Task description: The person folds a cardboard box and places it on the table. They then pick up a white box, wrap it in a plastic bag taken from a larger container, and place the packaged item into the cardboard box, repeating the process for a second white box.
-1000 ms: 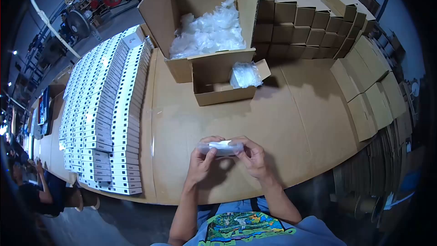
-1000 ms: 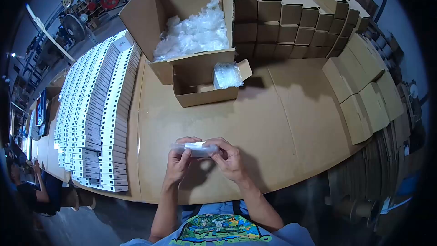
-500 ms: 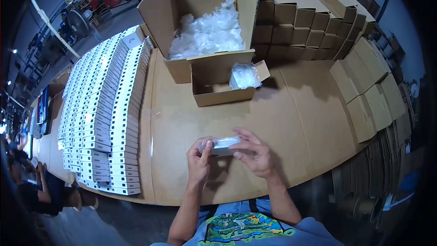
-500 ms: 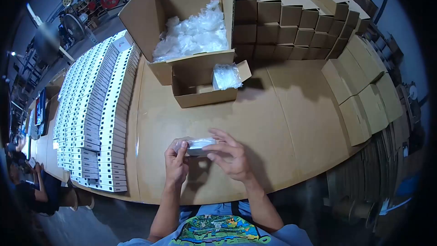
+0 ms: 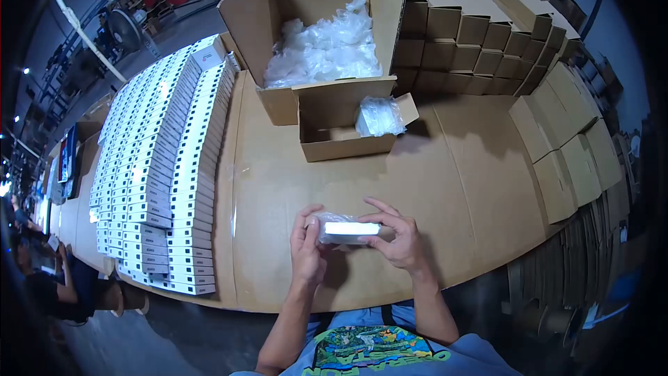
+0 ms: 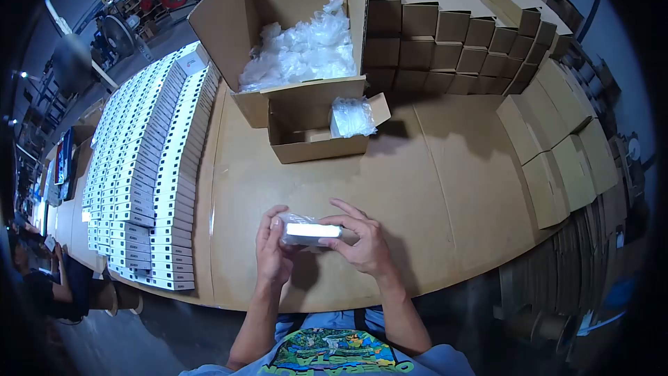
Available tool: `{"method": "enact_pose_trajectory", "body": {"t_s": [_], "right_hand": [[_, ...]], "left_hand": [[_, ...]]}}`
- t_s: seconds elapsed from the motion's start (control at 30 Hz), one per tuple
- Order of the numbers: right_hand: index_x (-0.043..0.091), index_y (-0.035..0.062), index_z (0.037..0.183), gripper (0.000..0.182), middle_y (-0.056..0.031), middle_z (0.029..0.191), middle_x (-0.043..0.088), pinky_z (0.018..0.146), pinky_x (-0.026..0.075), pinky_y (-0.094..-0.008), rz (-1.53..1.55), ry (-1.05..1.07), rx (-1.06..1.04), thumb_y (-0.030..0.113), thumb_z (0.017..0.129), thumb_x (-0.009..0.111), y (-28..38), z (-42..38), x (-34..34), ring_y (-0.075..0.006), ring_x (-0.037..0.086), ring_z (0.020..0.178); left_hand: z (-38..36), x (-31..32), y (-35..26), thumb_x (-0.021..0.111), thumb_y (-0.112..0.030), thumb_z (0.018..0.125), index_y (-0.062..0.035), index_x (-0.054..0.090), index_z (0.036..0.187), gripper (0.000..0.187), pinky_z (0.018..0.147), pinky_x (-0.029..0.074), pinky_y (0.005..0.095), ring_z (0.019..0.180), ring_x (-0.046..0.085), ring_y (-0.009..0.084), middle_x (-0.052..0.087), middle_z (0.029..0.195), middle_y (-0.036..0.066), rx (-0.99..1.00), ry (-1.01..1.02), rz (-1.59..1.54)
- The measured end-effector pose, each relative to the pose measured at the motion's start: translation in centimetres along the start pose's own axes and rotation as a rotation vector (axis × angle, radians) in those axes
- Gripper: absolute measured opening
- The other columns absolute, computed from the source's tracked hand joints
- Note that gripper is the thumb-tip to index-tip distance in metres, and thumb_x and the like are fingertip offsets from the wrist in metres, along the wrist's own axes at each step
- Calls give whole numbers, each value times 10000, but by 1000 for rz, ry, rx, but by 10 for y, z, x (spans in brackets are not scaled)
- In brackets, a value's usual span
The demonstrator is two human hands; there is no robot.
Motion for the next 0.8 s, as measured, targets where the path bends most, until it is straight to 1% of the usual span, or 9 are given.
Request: {"method": "enact_pose_trajectory", "body": {"t_s": [0.07,0.17,0.2,0.3,0.33,0.57,0.67,0.77,0.8], "right_hand": [[767,74,1103,356,-174,1305,680,1030,510,-394,0,3,60,37,755,832,3,0,-6,-302,650,1223],[766,73,1089,338,-161,1250,698,1030,506,-393,49,41,30,17,760,815,6,2,-9,-292,653,1206],[763,73,1089,335,-153,1205,704,1021,509,-390,16,23,-13,13,762,811,11,5,-9,-287,660,1174],[756,72,1090,332,-128,1074,714,981,520,-381,-69,-14,-94,5,769,803,25,7,-7,-275,674,1077],[752,72,1093,333,-119,1032,711,961,526,-381,-89,-18,-99,5,771,803,27,8,-6,-272,674,1045],[726,37,1045,294,-107,907,687,728,560,-377,-202,39,-108,-32,768,799,36,25,-10,-263,682,838],[696,-9,1023,232,-106,904,654,622,567,-336,-259,-139,-214,-73,812,767,32,38,-18,-219,685,763],[660,-49,1031,172,-88,940,616,594,581,-291,-3,-446,23,-87,874,718,6,54,-20,-171,692,774],[612,-65,1104,202,-88,1024,571,628,619,-268,-11,-472,-50,-91,913,671,1,65,-22,-151,696,806]], "left_hand": [[-4,17,-25,578,-271,1043,-78,364,1539,575,742,616,318,1039,687,239,584,1317,192,44,56,-111],[-1,12,-32,693,-95,953,-66,218,1600,803,907,571,335,1153,635,269,486,1437,201,308,348,306],[-2,12,-32,721,31,886,-42,377,1528,731,975,528,340,1193,614,253,542,1379,183,300,337,343],[13,-6,-34,705,30,901,-33,514,1415,552,966,546,352,1190,615,264,579,1340,191,260,542,596],[11,-4,-37,681,25,926,4,602,1231,316,956,542,333,1165,621,224,622,1281,160,221,490,537],[29,-19,-37,625,-43,990,1,572,1207,228,955,534,323,1124,620,180,624,1246,119,-55,339,512],[47,-18,-56,626,-55,988,-3,560,1249,275,993,516,343,1151,603,178,598,1280,115,147,346,516],[70,-25,-94,628,-54,983,-3,559,1272,302,1012,497,355,1181,587,182,573,1322,113,245,297,695],[80,-28,-109,630,-54,980,1,565,1269,301,1003,495,347,1182,588,185,580,1313,111,281,252,754]]}}
Point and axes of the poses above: each hand's wrist, its own z-axis towards the middle knuckle, its own x-axis out of the palm, y = z × x, the point moved 2 cm from there along z, towards the middle knuckle
